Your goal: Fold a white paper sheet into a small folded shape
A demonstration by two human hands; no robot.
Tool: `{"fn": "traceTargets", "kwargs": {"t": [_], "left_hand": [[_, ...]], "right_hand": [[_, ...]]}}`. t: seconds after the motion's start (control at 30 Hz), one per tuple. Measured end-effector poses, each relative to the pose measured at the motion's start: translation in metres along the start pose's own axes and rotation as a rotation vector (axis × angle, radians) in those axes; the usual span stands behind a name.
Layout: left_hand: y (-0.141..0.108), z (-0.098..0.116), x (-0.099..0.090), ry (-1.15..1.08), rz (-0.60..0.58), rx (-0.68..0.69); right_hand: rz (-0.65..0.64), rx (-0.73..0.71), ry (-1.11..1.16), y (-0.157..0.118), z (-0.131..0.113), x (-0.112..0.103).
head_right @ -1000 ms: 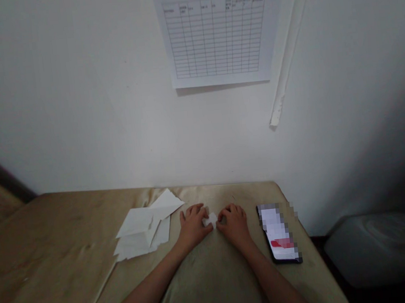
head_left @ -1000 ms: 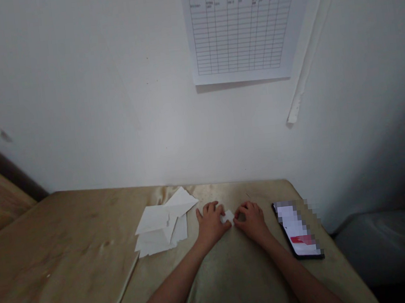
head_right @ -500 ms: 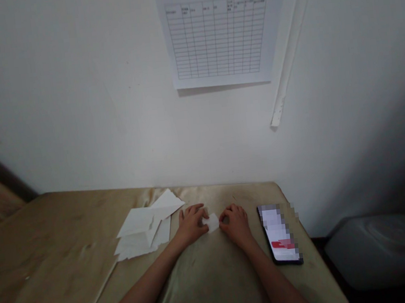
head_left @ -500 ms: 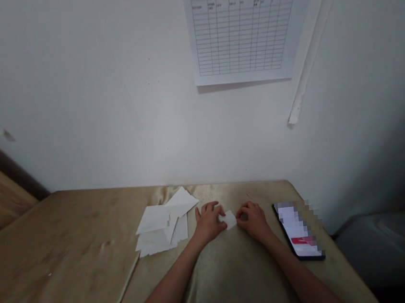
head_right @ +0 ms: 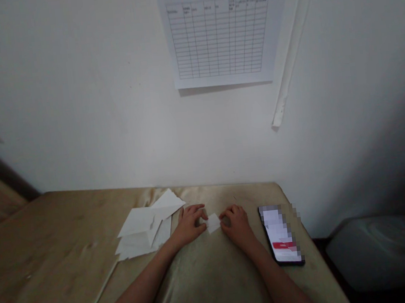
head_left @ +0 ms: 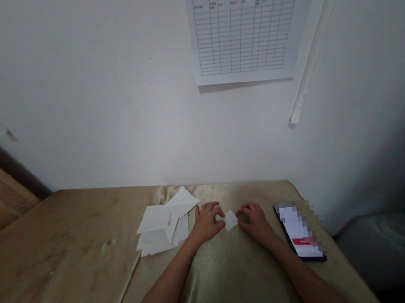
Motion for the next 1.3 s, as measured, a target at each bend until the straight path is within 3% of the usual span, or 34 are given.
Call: {"fn": "traceTargets", "kwargs": {"t": [0.57, 1.0, 1.17, 1.3], "left_hand": [[0.004, -0.0032, 0.0062, -0.016, -0.008, -0.017], [0.0053, 0.0025, 0.0043, -0.083, 0.093, 0.009], [0.0073, -0.0016, 0.0068, -0.095, 0.145, 0.02], [0.0087, -0.0062, 0.0081, -0.11, 0.179, 0.022]], "right_hand": [[0.014, -0.051, 0.01, -0.0012, 0.0021, 0.0005], [0.041, -0.069, 0.07, -0.0012, -0.0018, -0.0001], [0.093, -0.084, 0.143, 0.0009, -0.0011, -0.0012], [0.222, -0.034, 0.151, 0.003, 0.0047, -0.0074]]}}
Point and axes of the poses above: each hand's wrist, its own y-axis towards the middle knuckle, its own x-axis out of the palm, z = x × y, the point moved 1 cm from there along y, towards the middle knuckle, and after that the axes turned 1 degree about z, right-handed, at the moved point
